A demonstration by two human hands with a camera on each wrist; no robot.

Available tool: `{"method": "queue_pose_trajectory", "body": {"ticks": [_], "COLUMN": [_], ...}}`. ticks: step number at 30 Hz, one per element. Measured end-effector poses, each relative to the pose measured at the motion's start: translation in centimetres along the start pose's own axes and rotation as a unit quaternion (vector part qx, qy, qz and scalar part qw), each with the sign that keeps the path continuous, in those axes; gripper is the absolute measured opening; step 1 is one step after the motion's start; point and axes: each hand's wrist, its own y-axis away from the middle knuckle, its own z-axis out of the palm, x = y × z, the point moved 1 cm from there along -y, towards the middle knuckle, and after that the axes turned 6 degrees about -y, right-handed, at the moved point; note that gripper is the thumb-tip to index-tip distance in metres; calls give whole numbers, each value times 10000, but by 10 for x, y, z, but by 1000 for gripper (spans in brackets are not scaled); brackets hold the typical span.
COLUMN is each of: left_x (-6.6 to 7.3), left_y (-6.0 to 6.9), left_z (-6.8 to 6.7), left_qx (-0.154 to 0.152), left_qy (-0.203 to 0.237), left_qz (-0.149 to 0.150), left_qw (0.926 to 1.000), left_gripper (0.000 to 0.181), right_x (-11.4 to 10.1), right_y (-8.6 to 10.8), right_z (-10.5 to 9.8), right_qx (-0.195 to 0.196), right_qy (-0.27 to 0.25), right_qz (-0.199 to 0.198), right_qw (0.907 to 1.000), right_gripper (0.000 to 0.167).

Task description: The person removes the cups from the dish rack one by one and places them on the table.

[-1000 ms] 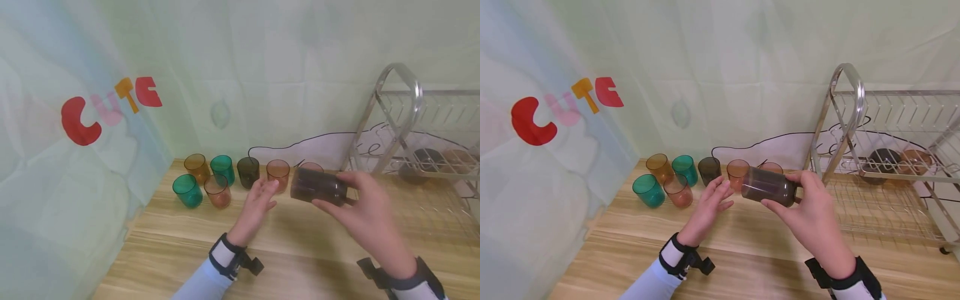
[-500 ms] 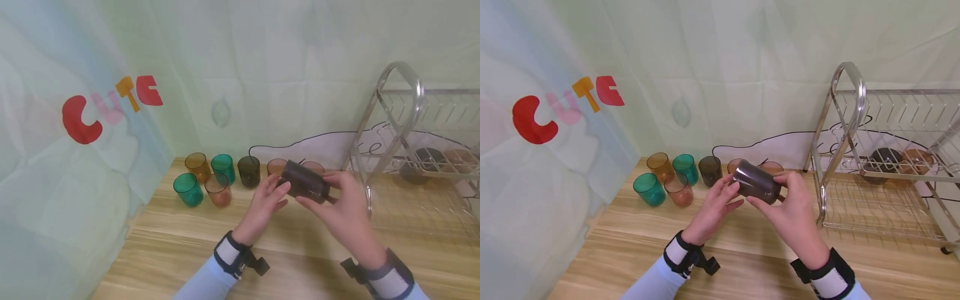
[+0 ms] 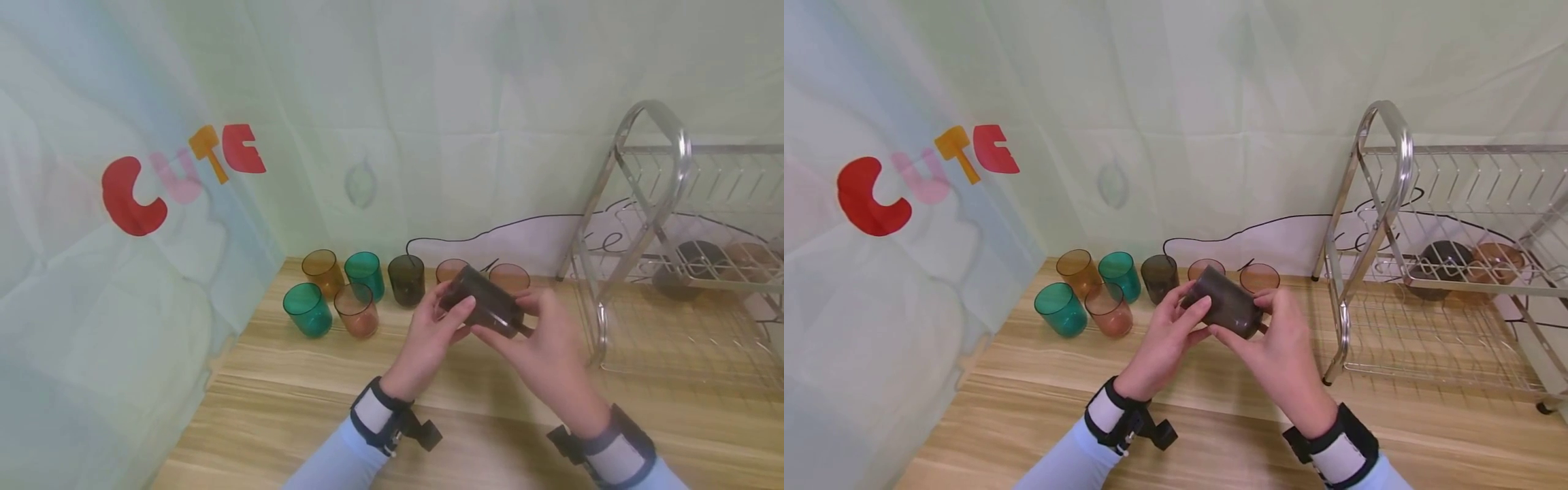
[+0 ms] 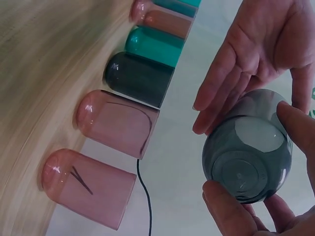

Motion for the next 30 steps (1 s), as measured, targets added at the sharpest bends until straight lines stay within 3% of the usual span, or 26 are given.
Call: {"method": "queue_pose_trajectory", "body": {"ticks": [7, 14, 22, 30], "left_x": [0, 0, 1, 14], "left_y": [2, 4, 5, 16], "left_z": [-1, -5, -13, -20], "left_qx": [161, 218, 580, 941], "left_qy": [10, -362, -1103, -1274], "left_qz": [-75, 179, 494, 558], "left_qw": [9998, 9989, 9910, 9858], "left_gripper": [69, 70, 75, 78], "right_x": [5, 10, 12, 14], "right_y": [1, 2, 0, 0], "right_z": [6, 9, 7, 2], "right_qx": [-164, -549, -886, -966], "right_qy": [-140, -147, 232, 634], "right_qz": [-44, 5, -185, -290], "right_qw": [9998, 9984, 9956, 9929], "right_gripper": [70, 65, 55, 55]}}
